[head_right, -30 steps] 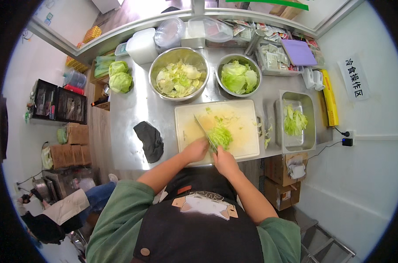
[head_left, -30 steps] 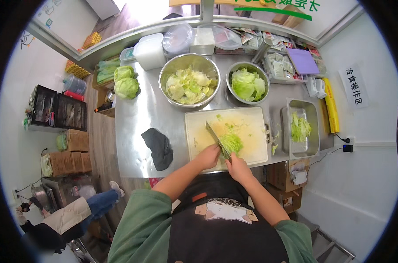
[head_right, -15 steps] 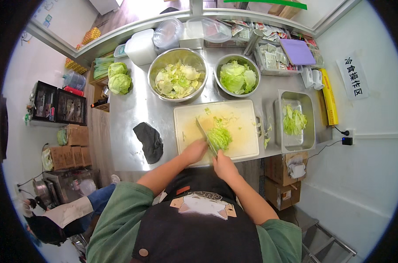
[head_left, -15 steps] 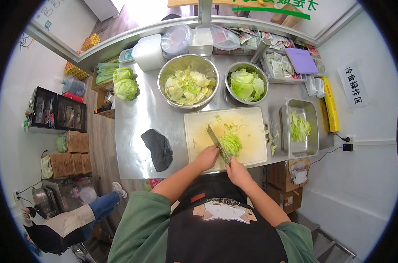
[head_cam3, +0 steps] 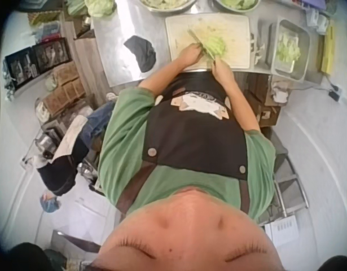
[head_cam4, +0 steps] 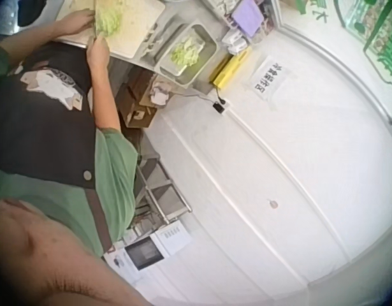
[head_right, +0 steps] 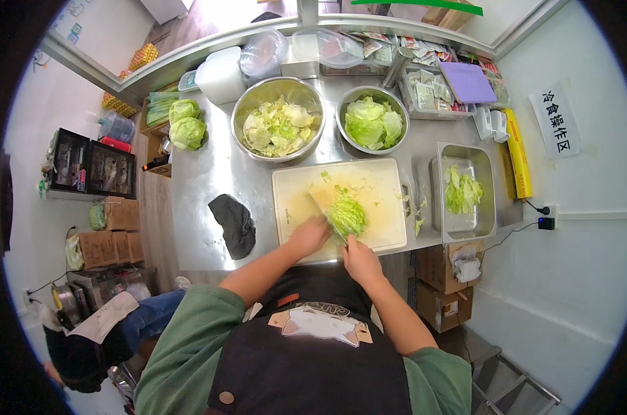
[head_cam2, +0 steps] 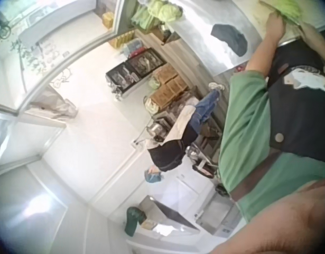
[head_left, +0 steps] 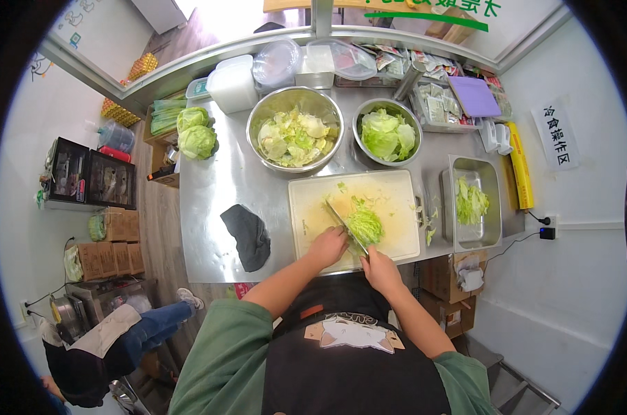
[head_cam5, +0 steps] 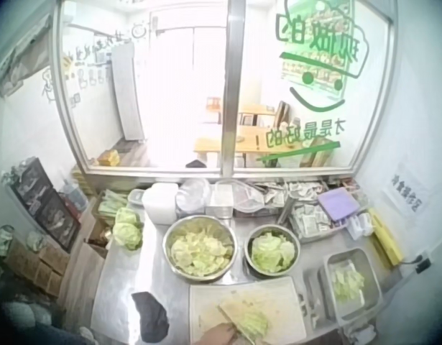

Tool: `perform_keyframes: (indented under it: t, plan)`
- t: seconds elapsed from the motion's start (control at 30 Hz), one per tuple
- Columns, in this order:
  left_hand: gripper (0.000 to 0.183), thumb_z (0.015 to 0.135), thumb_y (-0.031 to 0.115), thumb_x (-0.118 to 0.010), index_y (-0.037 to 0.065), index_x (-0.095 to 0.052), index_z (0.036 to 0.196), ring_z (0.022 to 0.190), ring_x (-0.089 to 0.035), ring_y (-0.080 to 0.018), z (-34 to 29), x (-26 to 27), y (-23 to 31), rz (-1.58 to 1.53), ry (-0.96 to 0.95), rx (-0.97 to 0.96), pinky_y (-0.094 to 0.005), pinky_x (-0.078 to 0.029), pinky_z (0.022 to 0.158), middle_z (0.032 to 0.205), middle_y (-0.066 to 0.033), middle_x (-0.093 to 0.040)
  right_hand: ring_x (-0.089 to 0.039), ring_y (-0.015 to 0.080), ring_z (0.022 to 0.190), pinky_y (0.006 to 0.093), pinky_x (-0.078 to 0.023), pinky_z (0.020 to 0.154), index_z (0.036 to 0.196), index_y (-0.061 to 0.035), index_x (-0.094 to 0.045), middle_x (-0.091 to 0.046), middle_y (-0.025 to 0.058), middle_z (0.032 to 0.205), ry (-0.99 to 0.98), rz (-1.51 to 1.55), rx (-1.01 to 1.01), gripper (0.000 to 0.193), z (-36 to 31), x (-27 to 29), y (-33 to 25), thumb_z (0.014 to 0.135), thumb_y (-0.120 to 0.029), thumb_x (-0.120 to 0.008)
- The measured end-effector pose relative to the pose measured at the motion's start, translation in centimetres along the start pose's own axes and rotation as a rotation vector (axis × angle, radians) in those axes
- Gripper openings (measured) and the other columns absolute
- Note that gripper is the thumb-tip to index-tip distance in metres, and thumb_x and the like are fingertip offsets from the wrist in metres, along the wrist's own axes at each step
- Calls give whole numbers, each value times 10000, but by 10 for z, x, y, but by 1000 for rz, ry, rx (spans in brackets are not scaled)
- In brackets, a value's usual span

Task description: The person chops cabbage on a cutting board using a cleaver, then transfers the shredded cabbage into a metal tray. They repeat this process with additional cabbage heads, placing the cut pieces into the tray.

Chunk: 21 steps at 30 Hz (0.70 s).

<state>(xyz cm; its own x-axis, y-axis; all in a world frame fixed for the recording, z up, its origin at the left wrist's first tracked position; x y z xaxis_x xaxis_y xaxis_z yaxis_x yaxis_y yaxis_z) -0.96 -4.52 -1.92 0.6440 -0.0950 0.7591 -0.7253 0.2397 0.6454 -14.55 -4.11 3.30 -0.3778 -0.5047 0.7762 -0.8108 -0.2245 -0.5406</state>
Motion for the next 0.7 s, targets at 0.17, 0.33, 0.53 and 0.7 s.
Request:
perform_keyframes:
  t: [0.17,0.33,0.53,0.7]
  plan:
    - [126,800,131,-568,13,-583,844,809,-533,-338,2,1,1,-9,-45,26,-432,-467,707,892,-155,-557,-579,459,733,531,-451,649,929,6,-428,-604,276,767,-91,43,-100,221,-4,6,-7,888,-187,-526]
    - [135,822,139,-539,13,-584,839,817,-531,-348,1,-7,-2,-24,-65,7,-441,-462,716,895,-166,-558,-563,475,722,526,-436,627,934,7,-418,-582,287,728,38,92,-66,217,5,-29,12,883,-161,-544]
    - [140,824,135,-529,6,-582,842,822,-529,-362,-2,1,-3,-30,-70,68,-443,-455,722,895,-175,-559,-568,470,716,535,-440,647,898,10,-440,-589,290,743,-69,86,-56,238,6,-1,-13,896,-217,-511]
    - [136,820,127,-526,3,-581,832,812,-528,-370,-5,-5,-7,-44,-56,51,-452,-453,723,892,-179,-562,-565,476,727,538,-436,656,905,8,-440,-589,296,761,12,132,-70,254,16,-26,-2,902,-235,-512]
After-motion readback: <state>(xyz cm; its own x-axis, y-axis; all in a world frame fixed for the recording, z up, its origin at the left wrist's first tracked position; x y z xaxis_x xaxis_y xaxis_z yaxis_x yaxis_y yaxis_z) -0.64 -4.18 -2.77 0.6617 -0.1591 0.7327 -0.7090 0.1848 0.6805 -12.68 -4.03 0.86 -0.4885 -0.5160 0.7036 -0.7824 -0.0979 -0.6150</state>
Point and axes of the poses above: each hand's wrist, its own z-axis towards the middle knuckle, its own x-axis out of the back of the hand, y = z × x, the point moved 7 cm from there along z, towards the middle knuckle
